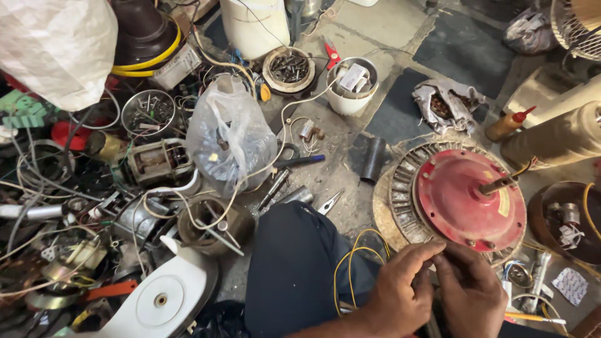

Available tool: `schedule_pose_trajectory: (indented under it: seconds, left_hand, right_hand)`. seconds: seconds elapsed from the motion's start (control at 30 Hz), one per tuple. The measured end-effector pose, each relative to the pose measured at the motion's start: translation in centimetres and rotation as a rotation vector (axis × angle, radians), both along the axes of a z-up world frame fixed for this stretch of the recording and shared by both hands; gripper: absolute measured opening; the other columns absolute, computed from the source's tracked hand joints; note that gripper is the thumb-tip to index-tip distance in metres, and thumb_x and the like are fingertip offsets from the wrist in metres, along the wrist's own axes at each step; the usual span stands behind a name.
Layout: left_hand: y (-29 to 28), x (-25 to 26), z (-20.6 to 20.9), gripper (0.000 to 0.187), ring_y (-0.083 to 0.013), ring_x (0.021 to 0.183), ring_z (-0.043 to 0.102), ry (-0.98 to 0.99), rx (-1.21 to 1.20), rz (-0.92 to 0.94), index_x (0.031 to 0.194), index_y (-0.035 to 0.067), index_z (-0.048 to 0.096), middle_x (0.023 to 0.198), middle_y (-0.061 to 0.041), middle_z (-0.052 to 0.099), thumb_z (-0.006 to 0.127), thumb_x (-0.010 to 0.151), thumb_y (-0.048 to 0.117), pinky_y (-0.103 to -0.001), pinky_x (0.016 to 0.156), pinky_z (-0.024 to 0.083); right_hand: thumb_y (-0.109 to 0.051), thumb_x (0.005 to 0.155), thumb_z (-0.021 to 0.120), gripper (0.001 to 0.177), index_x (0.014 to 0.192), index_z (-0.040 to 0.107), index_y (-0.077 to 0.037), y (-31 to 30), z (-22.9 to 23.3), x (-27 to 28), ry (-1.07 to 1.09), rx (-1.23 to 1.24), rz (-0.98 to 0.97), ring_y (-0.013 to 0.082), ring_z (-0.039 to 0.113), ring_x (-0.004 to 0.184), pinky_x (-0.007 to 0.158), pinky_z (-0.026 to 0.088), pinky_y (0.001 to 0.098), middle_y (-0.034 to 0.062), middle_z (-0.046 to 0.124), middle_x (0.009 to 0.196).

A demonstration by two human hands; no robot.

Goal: The person sits on the floor and works on a disassembled electric motor. They use a hammer to tap the rotor into place, then place a red plastic cover over the rotor. They use pliers to manipulate wires and a screwdriver to tighten screws on the cover.

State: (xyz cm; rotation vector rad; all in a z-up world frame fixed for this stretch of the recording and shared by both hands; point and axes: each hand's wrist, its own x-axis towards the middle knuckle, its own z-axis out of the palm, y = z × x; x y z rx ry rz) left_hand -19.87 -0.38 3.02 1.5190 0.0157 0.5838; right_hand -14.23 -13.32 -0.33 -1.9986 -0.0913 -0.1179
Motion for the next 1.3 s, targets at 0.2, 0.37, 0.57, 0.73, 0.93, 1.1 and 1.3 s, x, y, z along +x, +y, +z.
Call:
schedule_pose_trajectory:
  seconds: [0.2,0.37,0.57,0.73,0.93,1.1,1.3]
  left_hand:
    - [0.5,1.9,-0.9,0.046,-0.0363,0.124,0.067,0.057,-0.096,-0.124,0.134,0.0,0.061,0.127,-0.02,0.068,0.054,0.089,-0.002,-0.042,0.111,0.051]
    - [4.5,9.3,-3.6,0.048,-0.0431,0.132,0.054,0.013,0.328,0.171,0.141,-0.002,0.05,0.139,-0.027,0.055,0.063,0.099,0.016,-0.047,0.114,0.042]
    - [4.3,13.9,-7.2,0.06,-0.0444,0.146,0.044,-0.053,0.387,0.059,0.154,-0.004,0.039,0.156,-0.029,0.045,0.055,0.108,0.03,-0.047,0.122,0.035]
    - [4.4,13.9,-8.5,0.057,-0.0424,0.148,0.046,-0.047,0.368,0.021,0.156,-0.003,0.039,0.158,-0.028,0.046,0.048,0.112,0.032,-0.046,0.123,0.036]
    - [4.4,13.7,-7.9,0.057,-0.0429,0.146,0.048,-0.045,0.37,0.04,0.156,-0.003,0.04,0.156,-0.028,0.048,0.045,0.113,0.034,-0.046,0.122,0.037]
    - [4.3,13.7,-7.8,0.057,-0.0423,0.144,0.05,-0.035,0.357,0.038,0.155,-0.003,0.041,0.154,-0.028,0.05,0.047,0.111,0.034,-0.045,0.12,0.039]
    - [4.4,14.3,-8.0,0.052,-0.0399,0.141,0.055,0.016,0.27,0.036,0.153,0.001,0.046,0.151,-0.025,0.056,0.046,0.113,0.034,-0.043,0.117,0.043]
  right_hand:
    - [-0.01,0.095,0.081,0.023,0.113,0.071,0.001,-1.9,0.1,0.9,-0.095,-0.044,-0.1,0.0097,0.067,0.088,0.082,0.054,0.0239,0.0056,0.073,0.097]
    - [-0.014,0.099,0.075,0.022,0.116,0.075,0.001,-5.9,4.4,4.6,-0.065,-0.199,-0.24,0.0092,0.068,0.086,0.081,0.053,0.0232,0.0067,0.075,0.097]
    - [-0.014,0.089,0.075,0.028,0.113,0.073,0.0,-7.3,4.8,7.0,0.061,0.091,-0.18,0.008,0.068,0.082,0.076,0.055,0.0232,0.0042,0.075,0.095]
    - [-0.015,0.091,0.075,0.026,0.114,0.078,-0.002,-7.9,5.2,9.9,-0.025,-0.318,-0.195,0.0104,0.069,0.078,0.074,0.055,0.0266,0.0081,0.077,0.088]
    - [-0.013,0.087,0.077,0.022,0.106,0.078,-0.003,-7.8,4.4,12.0,-0.038,-0.373,-0.011,0.0137,0.076,0.083,0.078,0.058,0.028,0.0106,0.079,0.092]
    - [-0.01,0.087,0.077,0.02,0.107,0.079,-0.004,-8.5,4.0,12.7,-0.167,-0.473,0.098,0.0207,0.075,0.082,0.076,0.058,0.0322,0.0139,0.076,0.096]
    - [-0.011,0.087,0.077,0.02,0.106,0.079,-0.005,-8.5,3.9,11.3,-0.136,-0.474,0.105,0.0202,0.073,0.077,0.072,0.058,0.0329,0.0132,0.075,0.095]
